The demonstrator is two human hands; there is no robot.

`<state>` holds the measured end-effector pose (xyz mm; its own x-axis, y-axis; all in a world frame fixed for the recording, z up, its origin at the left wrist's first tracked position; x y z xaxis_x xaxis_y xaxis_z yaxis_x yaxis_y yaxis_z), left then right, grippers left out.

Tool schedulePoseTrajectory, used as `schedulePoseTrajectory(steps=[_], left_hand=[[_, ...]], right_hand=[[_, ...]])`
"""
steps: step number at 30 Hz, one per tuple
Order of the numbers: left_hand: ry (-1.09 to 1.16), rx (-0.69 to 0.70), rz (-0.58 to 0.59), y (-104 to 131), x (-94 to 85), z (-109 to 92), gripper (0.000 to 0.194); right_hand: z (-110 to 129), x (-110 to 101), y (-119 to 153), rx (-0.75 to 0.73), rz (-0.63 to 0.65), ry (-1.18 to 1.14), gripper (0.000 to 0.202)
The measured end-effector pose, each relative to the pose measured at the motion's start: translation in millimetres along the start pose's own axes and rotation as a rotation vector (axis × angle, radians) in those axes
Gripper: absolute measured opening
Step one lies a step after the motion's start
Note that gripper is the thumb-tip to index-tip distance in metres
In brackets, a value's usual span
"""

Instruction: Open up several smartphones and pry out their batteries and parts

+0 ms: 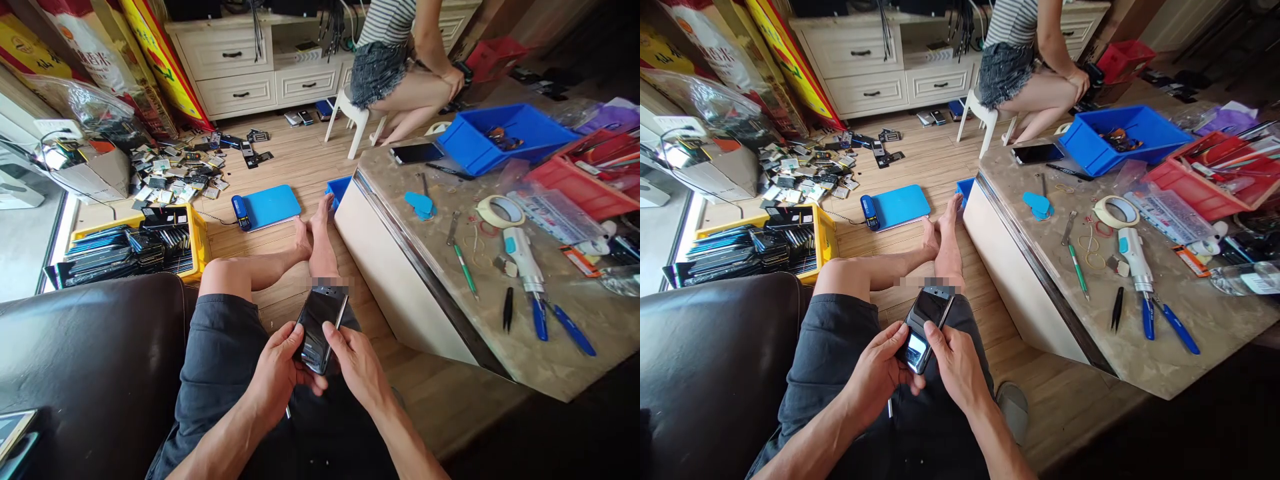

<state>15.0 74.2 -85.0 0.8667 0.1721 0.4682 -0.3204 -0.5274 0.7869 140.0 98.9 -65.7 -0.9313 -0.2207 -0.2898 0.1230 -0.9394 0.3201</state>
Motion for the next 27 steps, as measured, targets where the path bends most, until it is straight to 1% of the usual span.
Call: schedulePoseTrajectory(steps=[3,5,7,10,12,14,16,17,20,22,24,27], left_hand=[[-0.038,-0.006,-0.085,-3.9,-10.1,7.5,0.057],[-0.043,0.03,-0.156,-6.0,-17.6,8.3,0.058],[-0.036,0.071,-0.183,-8.2,-20.5,7.6,0.057],[-0.007,0.087,-0.158,-11.5,-20.6,7.8,0.056],[-0.016,0.055,-0.097,-13.2,-18.8,8.1,0.055],[-0.062,-0.001,-0.008,-13.2,-15.8,6.3,0.053],[-0.107,-0.02,0.056,-11.1,-14.8,-2.4,0.047],[-0.113,0.003,0.069,-9.7,-15.2,-10.5,0.044],[-0.051,0.153,0.045,-5.7,-17.5,-40.5,0.035],[-0.008,0.227,0.005,-4.9,-18.1,-52.8,0.035],[0.01,0.252,-0.036,-5.5,-17.6,-55.7,0.037],[0.016,0.262,-0.05,-4.7,-14.2,-49.6,0.04]], right_hand=[[8.9,3.1,0.5,0.011,0.03,0.072,0.068],[15.5,8.6,1.8,-0.013,0.082,0.116,0.068],[18.9,15.5,4.5,-0.026,0.127,0.129,0.07],[18.8,19.4,6.9,-0.027,0.12,0.128,0.075],[18.1,18.2,6.5,-0.041,0.113,0.134,0.075],[18.3,17.6,6.7,-0.069,0.157,0.127,0.072],[19.0,17.3,10.3,-0.099,0.228,0.131,0.066],[19.7,18.0,13.8,-0.116,0.271,0.145,0.063],[23.2,25.0,28.6,-0.179,0.407,0.242,0.058],[25.9,30.8,37.4,-0.219,0.474,0.311,0.057],[28.1,31.7,40.1,-0.237,0.483,0.362,0.054],[32.4,20.4,31.9,-0.245,0.379,0.373,0.044]])
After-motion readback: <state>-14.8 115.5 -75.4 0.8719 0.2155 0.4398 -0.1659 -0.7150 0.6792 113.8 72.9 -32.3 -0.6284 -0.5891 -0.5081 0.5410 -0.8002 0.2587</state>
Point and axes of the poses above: each hand's wrist, its own y-axis away from the middle knuckle, its own x-axis out of the palm, z = x × y, the point moved 9 cm from there along -y, towards the middle knuckle, and after that the axes turned 10 degrees about -x, right-handed, at the moved point
